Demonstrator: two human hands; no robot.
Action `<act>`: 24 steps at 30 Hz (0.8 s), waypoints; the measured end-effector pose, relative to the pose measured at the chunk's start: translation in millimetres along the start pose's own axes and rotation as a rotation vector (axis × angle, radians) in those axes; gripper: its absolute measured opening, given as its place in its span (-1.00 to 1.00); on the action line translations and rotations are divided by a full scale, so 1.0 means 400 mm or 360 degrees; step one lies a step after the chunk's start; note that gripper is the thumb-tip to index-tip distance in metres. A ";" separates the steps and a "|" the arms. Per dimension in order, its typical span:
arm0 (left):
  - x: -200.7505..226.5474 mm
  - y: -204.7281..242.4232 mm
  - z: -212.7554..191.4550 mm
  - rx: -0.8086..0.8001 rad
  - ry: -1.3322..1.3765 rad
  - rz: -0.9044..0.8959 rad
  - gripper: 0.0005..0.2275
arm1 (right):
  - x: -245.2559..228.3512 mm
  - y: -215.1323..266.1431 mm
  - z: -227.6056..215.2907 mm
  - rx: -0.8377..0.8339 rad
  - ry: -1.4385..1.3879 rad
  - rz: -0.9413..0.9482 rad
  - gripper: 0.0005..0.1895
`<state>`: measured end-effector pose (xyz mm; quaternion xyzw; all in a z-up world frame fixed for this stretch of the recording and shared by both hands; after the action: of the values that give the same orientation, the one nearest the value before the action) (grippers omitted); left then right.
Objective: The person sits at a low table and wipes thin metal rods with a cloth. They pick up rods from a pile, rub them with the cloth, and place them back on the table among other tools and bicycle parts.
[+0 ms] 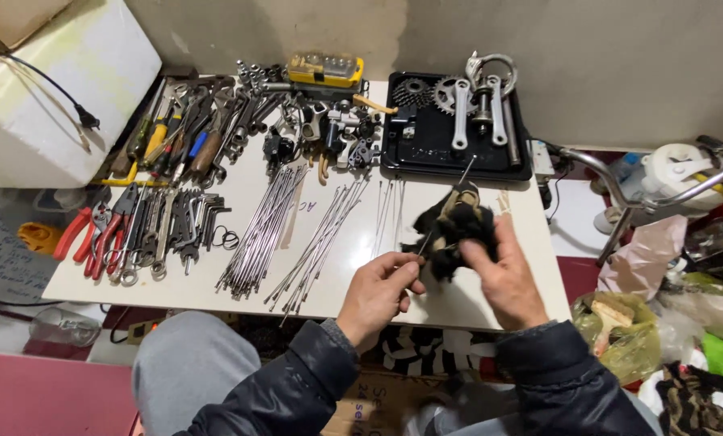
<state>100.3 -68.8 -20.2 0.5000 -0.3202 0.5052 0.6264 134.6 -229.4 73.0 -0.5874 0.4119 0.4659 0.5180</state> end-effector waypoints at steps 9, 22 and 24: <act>0.084 0.030 0.100 0.0060 -0.0366 0.0191 -0.85 | -0.008 -0.008 -0.020 0.0404 -0.0229 -0.0115 -0.71; 0.152 0.195 0.045 -0.0055 -0.0583 -0.0227 -0.85 | -0.094 0.024 -0.007 0.0556 -0.0698 0.0332 -0.62; 0.157 0.185 0.041 -0.0035 -0.0450 -0.0228 -0.85 | -0.121 0.055 0.039 0.0433 -0.0579 0.0279 -0.71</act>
<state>49.3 -65.5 63.8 0.5808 -0.3742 0.3801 0.6149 100.6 -216.7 114.9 -0.3805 0.4201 0.5476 0.6155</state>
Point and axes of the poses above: each hand's wrist, its own y-axis away from the middle knuckle, its own z-axis out of the palm, x = y × z, the point moved 9 cm from there along -y, towards the middle knuckle, and after that the axes turned 5 degrees about -z, right-handed, at the moved point
